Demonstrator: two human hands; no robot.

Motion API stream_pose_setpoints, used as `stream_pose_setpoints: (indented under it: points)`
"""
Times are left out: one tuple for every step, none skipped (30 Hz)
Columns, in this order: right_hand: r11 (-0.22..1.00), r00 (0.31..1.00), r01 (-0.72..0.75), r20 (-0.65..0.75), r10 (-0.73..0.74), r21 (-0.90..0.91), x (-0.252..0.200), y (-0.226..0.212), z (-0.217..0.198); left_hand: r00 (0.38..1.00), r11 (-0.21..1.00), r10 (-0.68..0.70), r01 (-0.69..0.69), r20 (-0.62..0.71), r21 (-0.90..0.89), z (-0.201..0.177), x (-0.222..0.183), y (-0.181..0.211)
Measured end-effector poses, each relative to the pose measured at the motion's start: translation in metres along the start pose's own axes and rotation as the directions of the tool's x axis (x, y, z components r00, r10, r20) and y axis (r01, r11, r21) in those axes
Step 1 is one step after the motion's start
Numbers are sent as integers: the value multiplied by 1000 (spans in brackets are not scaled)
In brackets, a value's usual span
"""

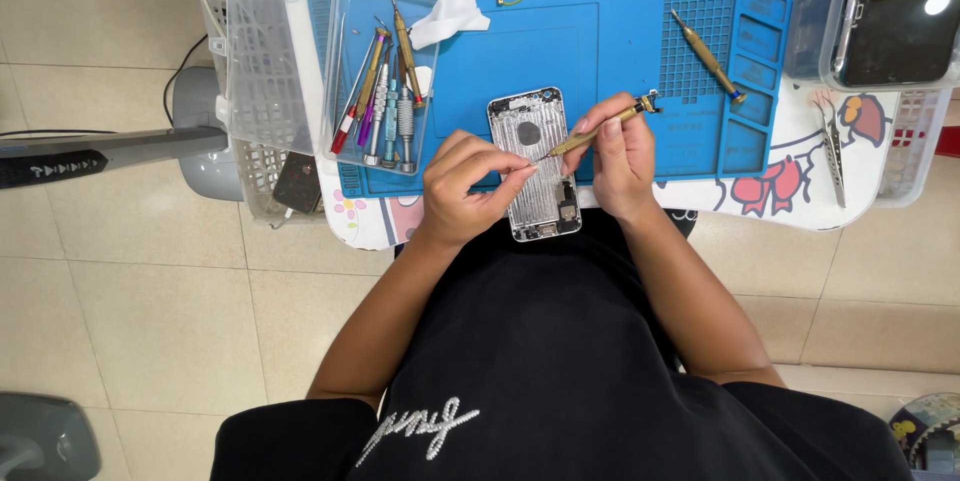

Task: Repairing internal parts and housing of a mobile smartphone at a workstation using screwdrivers and tweezers.

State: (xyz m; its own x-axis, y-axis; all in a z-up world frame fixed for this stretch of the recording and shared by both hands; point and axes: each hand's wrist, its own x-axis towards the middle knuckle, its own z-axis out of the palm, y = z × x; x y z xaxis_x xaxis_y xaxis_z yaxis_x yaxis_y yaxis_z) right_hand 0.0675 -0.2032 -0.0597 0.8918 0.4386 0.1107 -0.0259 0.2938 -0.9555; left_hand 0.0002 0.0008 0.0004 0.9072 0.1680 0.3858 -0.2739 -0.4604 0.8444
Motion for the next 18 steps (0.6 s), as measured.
stream_pose_setpoints:
  points:
    - [1000, 1000, -1, 0, 1, 0, 0, 0, 0, 1000, 1000, -1, 1, 0, 0, 0, 0, 0]
    - [1000, 1000, 0, -1, 0, -3, 0, -1, 1, 1000, 1000, -3, 3, 1, -1, 0, 0, 0]
    - [1000, 1000, 1, -2, -1, -6, 1, -1, 1, 1000, 1000, -5, 5, 1, -1, 0, 0, 0]
    - [1000, 1000, 1, -2, -2, -6, 1, -1, 1, 1000, 1000, -5, 5, 1, -2, 0, 0, -1]
    - [1000, 1000, 4, 0, -4, -8, 1, -1, 0, 1000, 1000, -5, 5, 2, -1, 0, -1, -1]
    - [1000, 1000, 6, 2, -6, -11, 1, -1, 0, 1000, 1000, -5, 5, 3, -1, 0, -1, -1]
    - [1000, 1000, 6, 2, -6, -10, 1, -1, 0, 1000, 1000, -5, 5, 3, -1, 0, -1, -1]
    - [1000, 1000, 5, 3, -5, -10, 1, 0, 0, 1000, 1000, -3, 3, 3, -1, 0, -1, -1]
    - [1000, 1000, 5, 3, -5, -9, 0, 0, 0, 1000, 1000, -1, 1, 2, -1, 1, -1, -1]
    - [1000, 1000, 5, 3, -5, -9, 1, -1, 0, 1000, 1000, -1, 1, 3, -1, 1, -1, -1]
    - [1000, 1000, 2, 1, -2, -9, 1, -2, 0, 1000, 1000, -2, 2, 2, -5, 2, -1, -1]
    - [1000, 1000, 0, -1, 0, -5, 1, -2, 1, 1000, 1000, -1, 1, 2, -7, 1, -1, 0]
    - [1000, 1000, 1, -2, -1, -2, 0, -1, 1, 1000, 1000, -1, 1, 5, -4, 1, -1, 0]
    - [1000, 1000, -3, -3, 3, 0, 0, 0, 1, 1000, 1000, -3, 3, 3, -7, 1, -1, 0]
    - [1000, 1000, -8, -4, 8, 1, -1, 0, 1, 1000, 1000, -6, 6, 1, -11, 1, -1, 0]
    - [1000, 1000, -7, -6, 7, 1, 0, 0, 0, 1000, 1000, -4, 4, 3, -12, 1, -1, -1]
    - [1000, 1000, -8, -5, 8, -3, 0, -1, 0, 1000, 1000, -2, 2, -1, -13, 2, -1, -1]
    - [1000, 1000, -11, -4, 11, -6, 0, -1, 0, 1000, 1000, -2, 2, -4, -13, 2, -1, -1]
